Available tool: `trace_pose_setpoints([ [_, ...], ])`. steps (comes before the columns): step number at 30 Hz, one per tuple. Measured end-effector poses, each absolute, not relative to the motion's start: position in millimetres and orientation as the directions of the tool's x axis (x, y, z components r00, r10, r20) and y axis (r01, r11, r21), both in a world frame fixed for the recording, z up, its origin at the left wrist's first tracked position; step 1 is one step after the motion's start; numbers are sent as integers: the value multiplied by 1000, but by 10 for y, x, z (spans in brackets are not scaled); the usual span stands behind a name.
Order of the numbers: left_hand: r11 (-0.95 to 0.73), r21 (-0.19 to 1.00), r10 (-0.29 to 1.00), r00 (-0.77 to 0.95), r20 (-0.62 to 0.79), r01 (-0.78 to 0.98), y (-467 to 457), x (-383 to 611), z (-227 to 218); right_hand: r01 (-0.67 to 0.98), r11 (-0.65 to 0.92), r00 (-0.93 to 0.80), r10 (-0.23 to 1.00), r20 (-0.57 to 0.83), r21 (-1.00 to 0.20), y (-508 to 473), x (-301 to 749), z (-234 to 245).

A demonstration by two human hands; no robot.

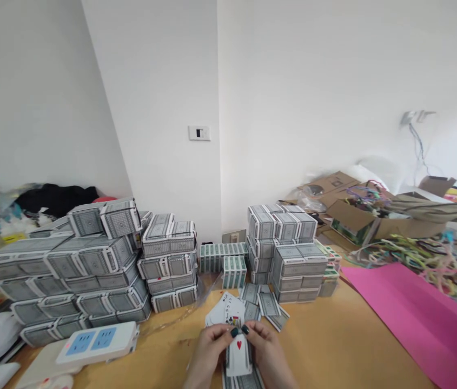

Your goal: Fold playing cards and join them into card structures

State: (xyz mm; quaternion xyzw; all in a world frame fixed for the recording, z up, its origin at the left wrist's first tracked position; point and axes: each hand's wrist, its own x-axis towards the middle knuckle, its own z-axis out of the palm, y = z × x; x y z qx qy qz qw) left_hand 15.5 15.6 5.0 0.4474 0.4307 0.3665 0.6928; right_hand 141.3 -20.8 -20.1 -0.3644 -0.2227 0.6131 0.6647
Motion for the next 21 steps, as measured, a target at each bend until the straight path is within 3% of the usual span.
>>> trace_pose_setpoints([
  [4, 348, 928, 894, 345, -286, -135, 156, 163, 38, -722, -51, 66, 988, -143, -690, -244, 1414, -125],
  [12, 391, 906, 861, 411, -299, -161, 72, 113, 121, -708, -161, -76, 985, -152, -688, -317, 1432, -16],
  [21, 271, 960, 931, 271, -244, -64, 141, 148, 66, -603, -37, 114, 985, -132, -797, -277, 1400, -72],
])
